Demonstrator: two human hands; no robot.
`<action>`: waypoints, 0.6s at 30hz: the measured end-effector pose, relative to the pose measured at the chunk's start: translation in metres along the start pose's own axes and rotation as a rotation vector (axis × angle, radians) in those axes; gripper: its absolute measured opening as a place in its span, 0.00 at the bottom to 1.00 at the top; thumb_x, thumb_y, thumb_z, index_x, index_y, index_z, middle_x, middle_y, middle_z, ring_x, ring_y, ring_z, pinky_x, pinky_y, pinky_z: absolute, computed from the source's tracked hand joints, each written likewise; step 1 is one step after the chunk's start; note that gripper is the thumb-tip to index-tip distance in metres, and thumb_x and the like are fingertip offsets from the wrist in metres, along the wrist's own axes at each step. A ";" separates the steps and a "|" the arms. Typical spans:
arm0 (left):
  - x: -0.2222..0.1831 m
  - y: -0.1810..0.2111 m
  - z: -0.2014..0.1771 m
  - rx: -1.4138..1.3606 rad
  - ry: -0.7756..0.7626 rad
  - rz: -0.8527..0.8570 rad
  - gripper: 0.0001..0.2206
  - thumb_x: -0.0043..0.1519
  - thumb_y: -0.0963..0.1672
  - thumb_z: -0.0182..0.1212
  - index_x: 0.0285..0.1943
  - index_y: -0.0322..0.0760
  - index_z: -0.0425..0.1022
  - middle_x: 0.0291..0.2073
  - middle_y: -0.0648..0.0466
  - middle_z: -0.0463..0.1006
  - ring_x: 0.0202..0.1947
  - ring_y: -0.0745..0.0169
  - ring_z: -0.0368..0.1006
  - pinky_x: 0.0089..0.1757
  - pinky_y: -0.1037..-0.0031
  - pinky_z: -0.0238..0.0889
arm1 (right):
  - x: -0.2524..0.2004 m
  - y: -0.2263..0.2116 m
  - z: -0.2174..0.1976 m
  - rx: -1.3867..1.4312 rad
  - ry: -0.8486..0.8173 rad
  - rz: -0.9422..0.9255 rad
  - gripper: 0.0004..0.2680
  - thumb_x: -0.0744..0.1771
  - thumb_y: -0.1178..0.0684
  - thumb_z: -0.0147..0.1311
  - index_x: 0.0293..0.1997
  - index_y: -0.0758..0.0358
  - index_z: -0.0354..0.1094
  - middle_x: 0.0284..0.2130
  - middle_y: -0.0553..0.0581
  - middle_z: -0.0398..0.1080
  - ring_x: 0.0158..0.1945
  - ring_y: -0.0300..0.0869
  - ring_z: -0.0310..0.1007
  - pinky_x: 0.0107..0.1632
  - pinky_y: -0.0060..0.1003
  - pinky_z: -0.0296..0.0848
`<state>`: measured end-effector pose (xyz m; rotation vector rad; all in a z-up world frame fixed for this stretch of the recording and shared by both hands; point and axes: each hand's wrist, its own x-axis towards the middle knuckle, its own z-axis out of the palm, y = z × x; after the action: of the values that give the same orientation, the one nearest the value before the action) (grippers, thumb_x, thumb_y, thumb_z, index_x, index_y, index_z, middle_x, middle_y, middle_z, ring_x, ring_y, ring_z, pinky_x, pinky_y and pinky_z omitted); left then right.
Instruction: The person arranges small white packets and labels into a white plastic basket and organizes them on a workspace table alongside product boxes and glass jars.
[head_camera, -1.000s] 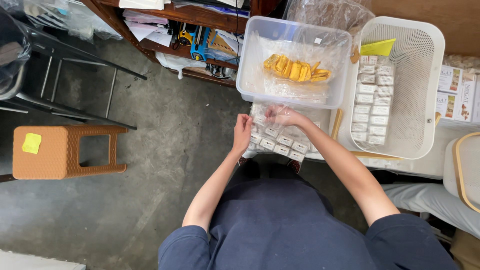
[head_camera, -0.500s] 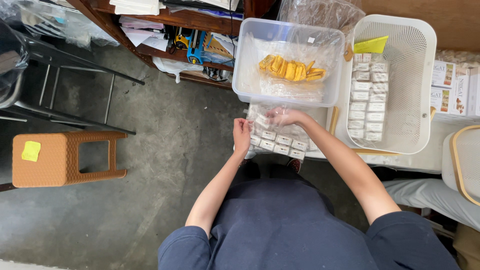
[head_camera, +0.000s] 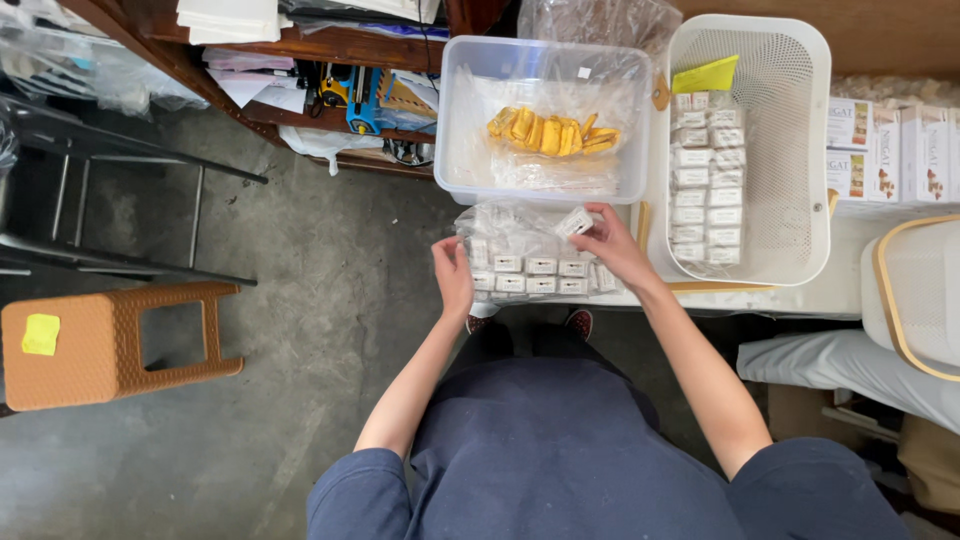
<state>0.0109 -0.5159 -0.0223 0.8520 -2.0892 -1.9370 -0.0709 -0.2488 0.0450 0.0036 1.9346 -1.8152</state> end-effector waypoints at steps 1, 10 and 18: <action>-0.004 0.004 -0.005 0.003 -0.005 0.004 0.06 0.68 0.42 0.47 0.51 0.38 0.62 0.47 0.49 0.71 0.52 0.60 0.66 0.52 0.67 0.59 | -0.005 -0.002 0.005 0.004 0.005 -0.003 0.24 0.63 0.58 0.61 0.63 0.59 0.51 0.42 0.58 0.68 0.43 0.38 0.69 0.46 0.32 0.74; -0.043 0.063 0.005 0.283 -0.262 0.642 0.16 0.59 0.41 0.61 0.55 0.36 0.67 0.49 0.50 0.69 0.46 0.54 0.68 0.48 0.69 0.62 | -0.020 0.045 -0.005 0.191 0.090 -0.154 0.21 0.61 0.64 0.62 0.57 0.61 0.57 0.35 0.52 0.68 0.36 0.32 0.72 0.41 0.24 0.76; -0.083 0.120 0.128 0.135 -0.687 0.706 0.16 0.57 0.43 0.66 0.54 0.37 0.71 0.46 0.56 0.70 0.34 0.63 0.72 0.37 0.78 0.69 | -0.087 -0.008 -0.057 0.220 0.156 -0.185 0.22 0.60 0.65 0.61 0.59 0.63 0.59 0.38 0.52 0.70 0.39 0.32 0.72 0.45 0.27 0.75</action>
<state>-0.0181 -0.3644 0.0948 -0.5946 -2.3888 -1.8055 -0.0164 -0.1683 0.0830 0.0408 1.8802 -2.2017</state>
